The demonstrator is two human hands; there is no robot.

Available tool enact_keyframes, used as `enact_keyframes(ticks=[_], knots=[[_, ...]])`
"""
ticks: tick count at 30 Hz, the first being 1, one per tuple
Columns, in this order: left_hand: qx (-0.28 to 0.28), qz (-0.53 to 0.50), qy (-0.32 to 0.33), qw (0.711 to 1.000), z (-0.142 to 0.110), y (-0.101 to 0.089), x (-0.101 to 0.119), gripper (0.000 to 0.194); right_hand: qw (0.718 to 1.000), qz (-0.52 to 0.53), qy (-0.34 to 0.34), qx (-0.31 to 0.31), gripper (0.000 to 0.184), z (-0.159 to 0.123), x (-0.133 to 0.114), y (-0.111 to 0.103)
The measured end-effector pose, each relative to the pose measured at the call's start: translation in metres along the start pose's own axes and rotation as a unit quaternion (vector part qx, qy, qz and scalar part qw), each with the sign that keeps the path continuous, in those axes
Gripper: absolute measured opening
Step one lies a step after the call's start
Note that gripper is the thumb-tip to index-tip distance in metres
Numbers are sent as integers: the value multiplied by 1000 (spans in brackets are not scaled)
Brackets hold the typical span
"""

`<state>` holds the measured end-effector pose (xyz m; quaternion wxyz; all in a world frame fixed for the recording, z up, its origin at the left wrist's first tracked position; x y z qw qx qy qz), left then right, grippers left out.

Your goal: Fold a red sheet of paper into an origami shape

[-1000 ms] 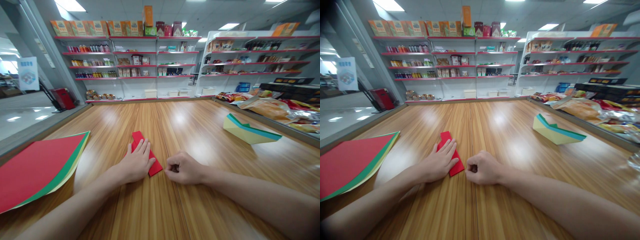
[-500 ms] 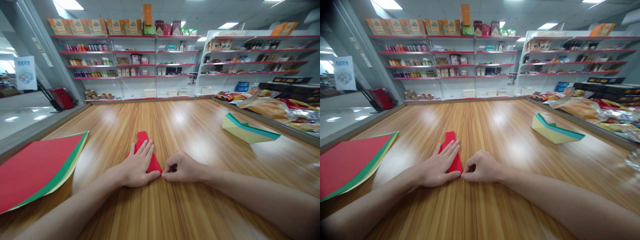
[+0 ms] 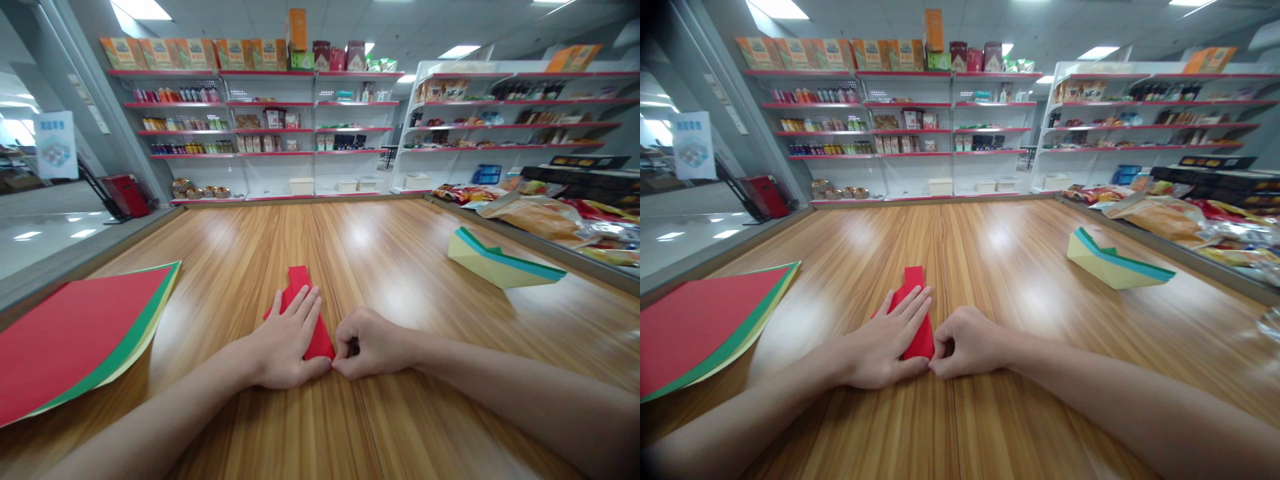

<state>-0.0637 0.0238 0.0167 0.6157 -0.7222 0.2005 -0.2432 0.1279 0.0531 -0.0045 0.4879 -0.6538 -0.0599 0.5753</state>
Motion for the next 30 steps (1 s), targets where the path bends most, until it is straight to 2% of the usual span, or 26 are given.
enact_keyframes(ticks=[5, 10, 13, 17, 20, 25, 30], knots=[[2, -9, 3, 1000, -1, 0, 0, 92, 1000, -12, 3, 8, 9, 3, 0, -3], [-11, -18, 26, 999, -2, -5, 8, 94, 997, -50, 13, 58, 12, 11, 10, -12], [-15, -26, 45, 999, -2, -7, 10, 93, 997, -35, 9, 75, 13, 10, 12, -14], [-27, -36, 42, 998, -2, -7, 6, 80, 999, 35, -24, 16, 16, 0, 8, -8], [-30, -34, 33, 998, -1, -5, 5, 78, 997, 27, -67, -22, 14, -8, 6, -1], [-19, -26, 31, 999, 1, -2, 5, 81, 997, -12, -74, -10, 11, -7, 7, 3], [-16, -23, 43, 999, 1, -2, 5, 79, 998, -24, -54, 11, 14, 1, 3, -4]])
Point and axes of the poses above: each hand's wrist, its own z-axis towards the middle knuckle, its own y-axis out of the palm, x = y × z, the point moved 1 cm from there along z, towards the middle knuckle, and after that the axes turned 2 degrees about x, right-handed, at the moved point
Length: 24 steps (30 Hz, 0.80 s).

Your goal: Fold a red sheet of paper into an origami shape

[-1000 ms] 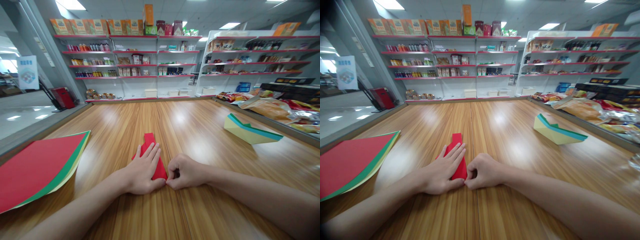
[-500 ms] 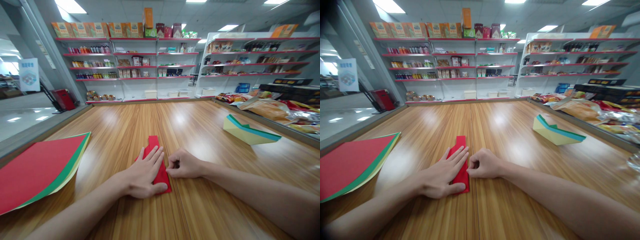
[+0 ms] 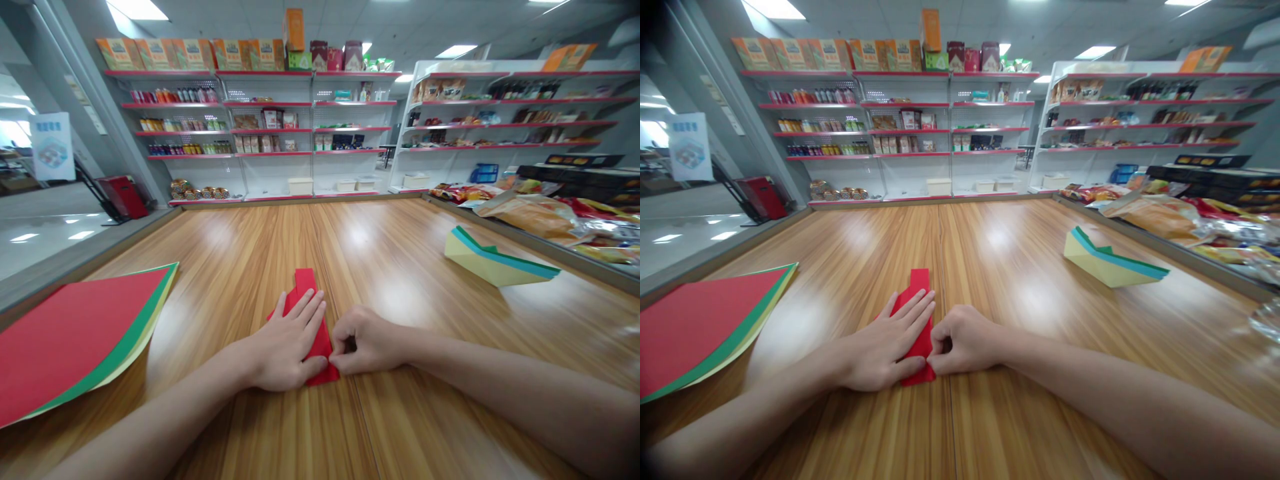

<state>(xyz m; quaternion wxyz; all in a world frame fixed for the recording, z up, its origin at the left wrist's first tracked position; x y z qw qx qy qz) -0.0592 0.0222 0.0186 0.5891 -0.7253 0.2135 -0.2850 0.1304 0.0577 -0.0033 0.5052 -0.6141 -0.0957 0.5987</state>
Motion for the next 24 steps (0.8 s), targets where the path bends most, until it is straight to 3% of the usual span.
enact_keyframes(ticks=[6, 11, 14, 24], knots=[[-5, 4, -2, 1000, 1, 1, 1, 81, 999, -16, 22, 40, 13, 8, 2, -7], [4, 9, 0, 1000, 0, 1, 1, 80, 999, 42, 0, -2, 14, -2, 0, 0], [2, 8, -2, 1000, 0, 0, 1, 81, 999, 26, -19, -19, 13, -7, 0, 4], [-2, 13, -5, 1000, 0, 1, 2, 80, 1000, -20, -1, 25, 18, 1, 4, -2]])
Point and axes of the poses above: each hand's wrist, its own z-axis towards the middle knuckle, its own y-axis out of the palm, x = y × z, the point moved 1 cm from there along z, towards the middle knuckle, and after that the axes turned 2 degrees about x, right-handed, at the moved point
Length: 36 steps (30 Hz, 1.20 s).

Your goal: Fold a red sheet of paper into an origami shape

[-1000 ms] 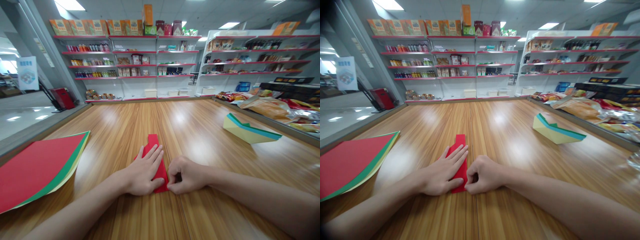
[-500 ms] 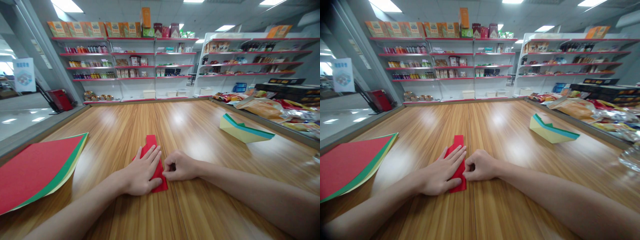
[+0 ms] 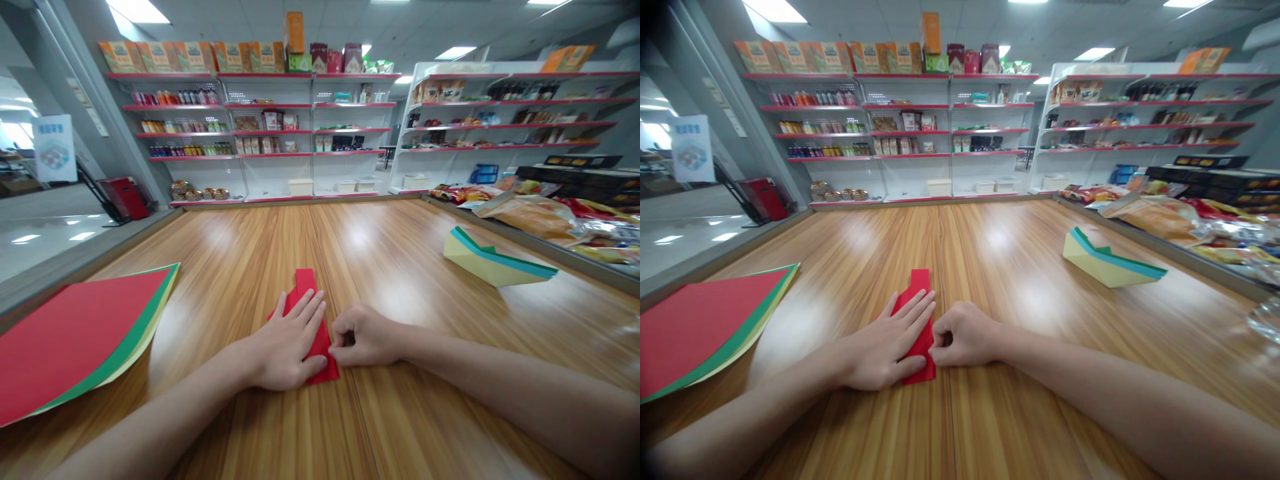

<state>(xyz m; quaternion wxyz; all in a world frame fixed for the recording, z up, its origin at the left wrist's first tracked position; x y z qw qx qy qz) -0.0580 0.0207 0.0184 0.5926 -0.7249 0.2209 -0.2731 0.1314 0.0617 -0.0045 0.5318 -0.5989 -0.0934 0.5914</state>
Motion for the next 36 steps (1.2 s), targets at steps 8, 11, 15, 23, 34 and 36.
enact_keyframes(ticks=[8, 11, 15, 23, 34, 36], knots=[[5, 5, 2, 1000, 0, 0, 0, 80, 999, 31, -4, 13, 15, -2, -4, -3], [5, 1, 1, 1000, 0, 0, 0, 82, 997, 56, -45, -34, 15, -8, -4, 2], [1, -2, 1, 1000, 0, -1, 0, 81, 997, 31, -56, -42, 14, -9, -2, 5], [1, 0, 6, 1000, 1, 1, -1, 81, 999, -12, -40, 11, 16, 2, 4, -1], [13, 3, 11, 1000, 3, 2, 1, 78, 992, -83, 21, 91, 16, 9, 4, -3], [14, 6, 13, 1000, 3, 2, 1, 78, 992, -87, 8, 88, 16, 7, 6, -3]])
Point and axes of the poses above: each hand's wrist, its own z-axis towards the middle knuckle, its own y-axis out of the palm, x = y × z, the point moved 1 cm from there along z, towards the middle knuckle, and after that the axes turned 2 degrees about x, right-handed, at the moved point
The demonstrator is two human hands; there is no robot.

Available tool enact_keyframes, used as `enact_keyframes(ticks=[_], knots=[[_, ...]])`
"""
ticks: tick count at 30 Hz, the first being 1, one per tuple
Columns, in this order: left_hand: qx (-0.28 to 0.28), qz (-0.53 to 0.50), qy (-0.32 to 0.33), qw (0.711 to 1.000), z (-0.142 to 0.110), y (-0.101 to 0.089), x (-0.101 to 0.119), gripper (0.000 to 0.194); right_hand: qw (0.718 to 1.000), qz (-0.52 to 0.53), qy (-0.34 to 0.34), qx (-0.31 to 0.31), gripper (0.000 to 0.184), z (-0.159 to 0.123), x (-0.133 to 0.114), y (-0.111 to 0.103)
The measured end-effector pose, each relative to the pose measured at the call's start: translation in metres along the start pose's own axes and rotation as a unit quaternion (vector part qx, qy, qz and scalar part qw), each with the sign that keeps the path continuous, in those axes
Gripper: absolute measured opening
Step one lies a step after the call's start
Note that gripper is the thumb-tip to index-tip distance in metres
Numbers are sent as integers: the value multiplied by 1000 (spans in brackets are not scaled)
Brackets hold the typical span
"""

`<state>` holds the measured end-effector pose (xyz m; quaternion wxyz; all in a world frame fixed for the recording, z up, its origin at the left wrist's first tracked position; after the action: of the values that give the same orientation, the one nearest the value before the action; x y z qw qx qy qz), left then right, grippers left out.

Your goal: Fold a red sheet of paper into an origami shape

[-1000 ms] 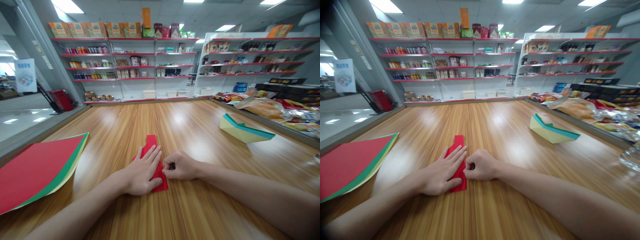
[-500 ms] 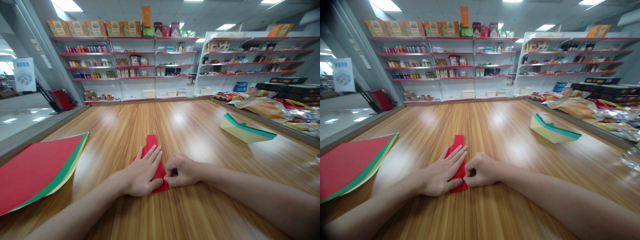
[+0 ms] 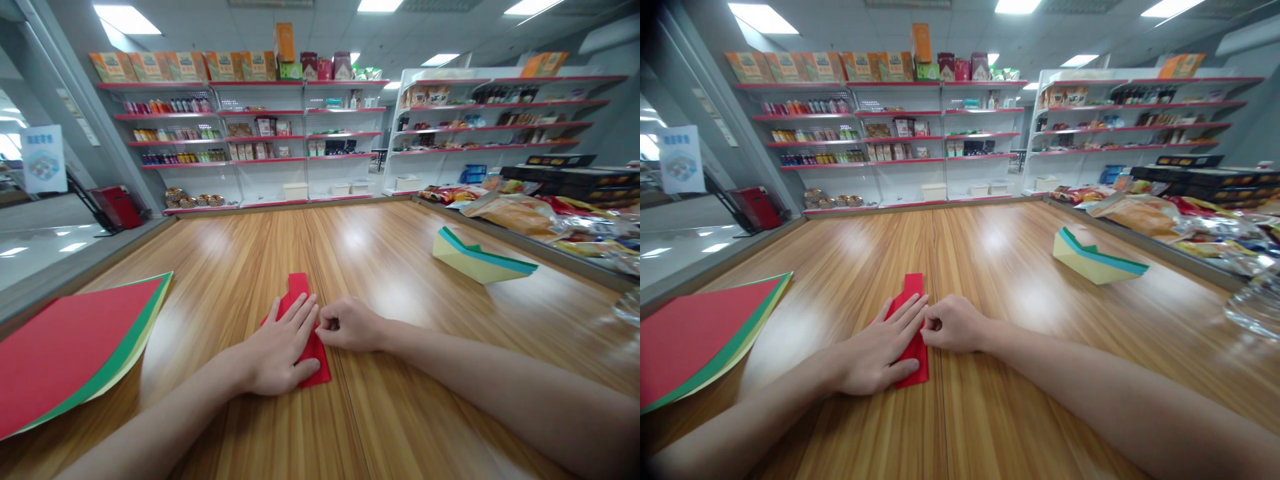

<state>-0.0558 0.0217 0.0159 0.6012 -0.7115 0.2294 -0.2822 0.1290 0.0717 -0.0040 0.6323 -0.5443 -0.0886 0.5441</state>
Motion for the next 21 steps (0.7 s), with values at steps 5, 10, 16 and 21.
enact_keyframes(ticks=[5, 10, 16, 21], knots=[[-1, 4, 0, 1000, 1, 0, 1, 79, 996, 5, -83, -33, 14, -4, 0, -4], [-11, 5, -6, 1000, 1, -2, 2, 79, 985, 52, -139, -83, 16, -9, -10, -10], [-8, 4, 0, 1000, -1, -2, 1, 82, 975, 82, -154, -140, 14, -15, -15, -10], [-13, 2, -4, 1000, 0, -3, 2, 83, 946, 193, -132, -226, 15, -16, -16, -11]])
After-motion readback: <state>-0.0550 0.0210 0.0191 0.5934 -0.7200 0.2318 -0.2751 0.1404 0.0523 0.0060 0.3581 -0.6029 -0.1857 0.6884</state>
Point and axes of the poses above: each hand's wrist, its own z-axis towards the middle knuckle, its own y-axis out of the palm, x = y × z, the point moved 1 cm from there along z, towards the middle knuckle, and after that the axes turned 2 degrees about x, right-handed, at the moved point
